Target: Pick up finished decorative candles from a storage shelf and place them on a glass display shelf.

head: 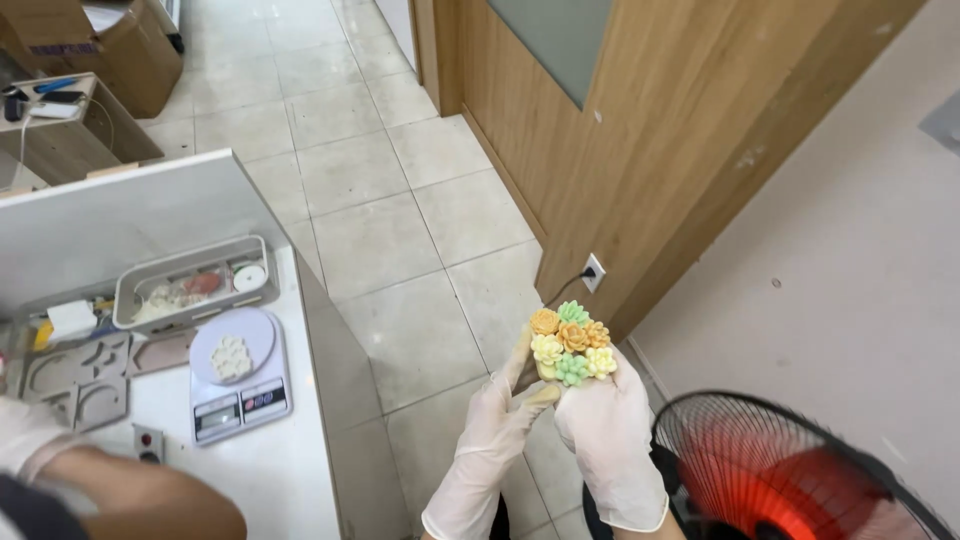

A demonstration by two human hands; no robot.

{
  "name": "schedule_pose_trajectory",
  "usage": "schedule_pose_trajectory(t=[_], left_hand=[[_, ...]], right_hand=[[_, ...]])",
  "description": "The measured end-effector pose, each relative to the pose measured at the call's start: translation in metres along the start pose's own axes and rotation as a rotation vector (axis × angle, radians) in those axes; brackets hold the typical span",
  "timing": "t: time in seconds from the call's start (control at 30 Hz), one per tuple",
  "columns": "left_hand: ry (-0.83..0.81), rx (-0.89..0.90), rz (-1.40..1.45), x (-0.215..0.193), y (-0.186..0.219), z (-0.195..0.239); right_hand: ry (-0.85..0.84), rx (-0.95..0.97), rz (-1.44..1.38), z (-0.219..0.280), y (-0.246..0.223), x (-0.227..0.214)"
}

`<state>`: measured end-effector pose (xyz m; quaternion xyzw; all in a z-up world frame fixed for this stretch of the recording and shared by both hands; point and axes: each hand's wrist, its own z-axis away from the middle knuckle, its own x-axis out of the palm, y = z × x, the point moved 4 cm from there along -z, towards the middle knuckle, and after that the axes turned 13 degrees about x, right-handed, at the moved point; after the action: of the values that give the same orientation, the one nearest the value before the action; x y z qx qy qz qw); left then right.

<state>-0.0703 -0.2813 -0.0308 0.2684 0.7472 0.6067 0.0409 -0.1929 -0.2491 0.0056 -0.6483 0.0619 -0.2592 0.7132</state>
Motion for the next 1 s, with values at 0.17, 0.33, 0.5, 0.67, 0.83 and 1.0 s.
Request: schedule_pose_trajectory(t=[0.17, 0.33, 0.5, 0.67, 0.83, 1.0], left_hand=[[0.041, 0.126, -0.168, -0.055, -0.010, -0.110], [0.068, 0.093, -0.216, -0.102, -0.014, -0.211], [0.084, 0.107, -0.223, -0.148, -0.032, -0.312], [0.132, 0.127, 0.046, -0.196, -0.074, -0.436], [0.266, 0.207, 0.052, -0.244, -0.084, -0.562], [0.342, 0.197, -0.139, -0.309, -0.098, -0.664]], right_hand=[[0.051, -0.034, 0.266, -0.110, -0.015, 0.056], [-0.202, 0.195, -0.515, -0.219, -0.008, 0.103], [-0.144, -0.047, 0.039, -0.322, -0.025, 0.152], [-0.092, -0.093, 0.356, -0.457, -0.034, 0.201], [-0.329, 0.418, -0.750, -0.606, -0.024, 0.249], [-0.393, 0.189, -0.303, -0.711, -0.037, 0.321]])
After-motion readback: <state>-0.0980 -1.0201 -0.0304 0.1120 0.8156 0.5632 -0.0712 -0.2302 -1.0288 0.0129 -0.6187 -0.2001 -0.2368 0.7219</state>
